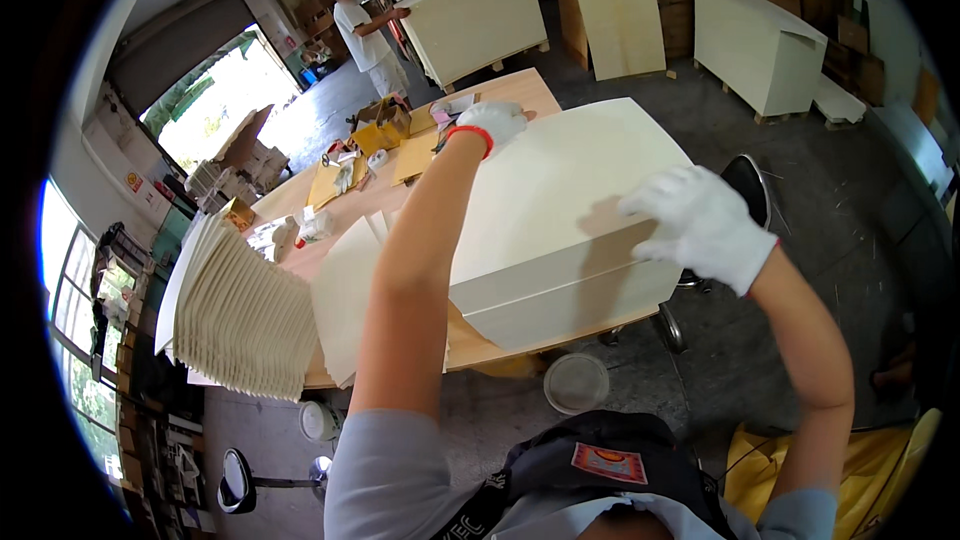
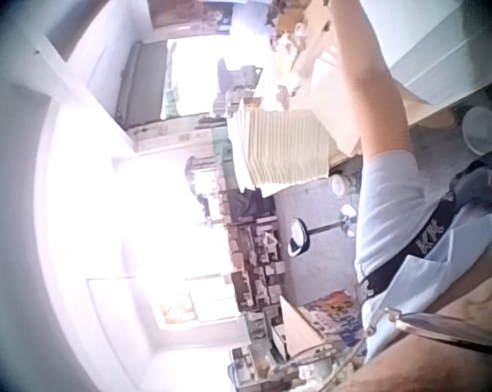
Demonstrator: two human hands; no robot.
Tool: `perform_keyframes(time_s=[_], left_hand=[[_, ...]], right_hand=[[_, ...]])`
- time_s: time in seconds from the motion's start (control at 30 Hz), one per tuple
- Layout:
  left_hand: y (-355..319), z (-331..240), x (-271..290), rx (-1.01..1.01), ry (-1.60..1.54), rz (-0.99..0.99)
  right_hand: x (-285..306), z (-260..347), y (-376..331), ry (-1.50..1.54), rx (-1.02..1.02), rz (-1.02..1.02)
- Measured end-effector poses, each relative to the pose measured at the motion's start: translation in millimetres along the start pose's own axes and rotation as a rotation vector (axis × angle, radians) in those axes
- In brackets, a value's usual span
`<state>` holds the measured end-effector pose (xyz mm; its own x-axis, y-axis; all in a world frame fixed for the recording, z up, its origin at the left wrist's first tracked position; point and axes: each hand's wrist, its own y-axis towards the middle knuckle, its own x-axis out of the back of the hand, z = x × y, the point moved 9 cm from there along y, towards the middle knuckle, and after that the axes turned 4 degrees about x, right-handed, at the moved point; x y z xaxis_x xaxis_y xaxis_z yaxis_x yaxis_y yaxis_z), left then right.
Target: The person picks up stacks of white rectangular panels from a table and places them onto a growing pile. They repeatedly lift, align, and stack the panels while wearing white gloves. Another person is visible in the background moving furniture.
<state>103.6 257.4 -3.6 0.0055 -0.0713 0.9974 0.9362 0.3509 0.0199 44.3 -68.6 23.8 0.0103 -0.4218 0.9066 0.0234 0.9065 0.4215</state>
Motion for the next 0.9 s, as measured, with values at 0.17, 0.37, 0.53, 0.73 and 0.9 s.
perform_keyframes(time_s=[0.17,0.37,0.53,0.73,0.9], left_hand=[[14.7,-14.9,-11.7,0.025,-0.108,0.042],[28.1,3.4,-25.0,-0.031,-0.191,0.004],[42.0,1.0,-36.7,-0.122,-0.180,-0.018],[-31.6,28.9,14.4,-0.027,0.011,-0.210],[-151.6,47.7,47.7,0.181,-0.099,-0.037]], right_hand=[[-34.5,11.0,25.7,-0.024,0.037,-0.012],[-58.2,-6.1,43.3,0.039,0.006,0.114],[-60.6,-15.9,36.4,0.102,-0.027,0.092],[-0.1,-70.8,8.5,-0.103,-0.225,0.136],[2.4,-141.5,-54.7,-0.112,-0.567,0.481]])
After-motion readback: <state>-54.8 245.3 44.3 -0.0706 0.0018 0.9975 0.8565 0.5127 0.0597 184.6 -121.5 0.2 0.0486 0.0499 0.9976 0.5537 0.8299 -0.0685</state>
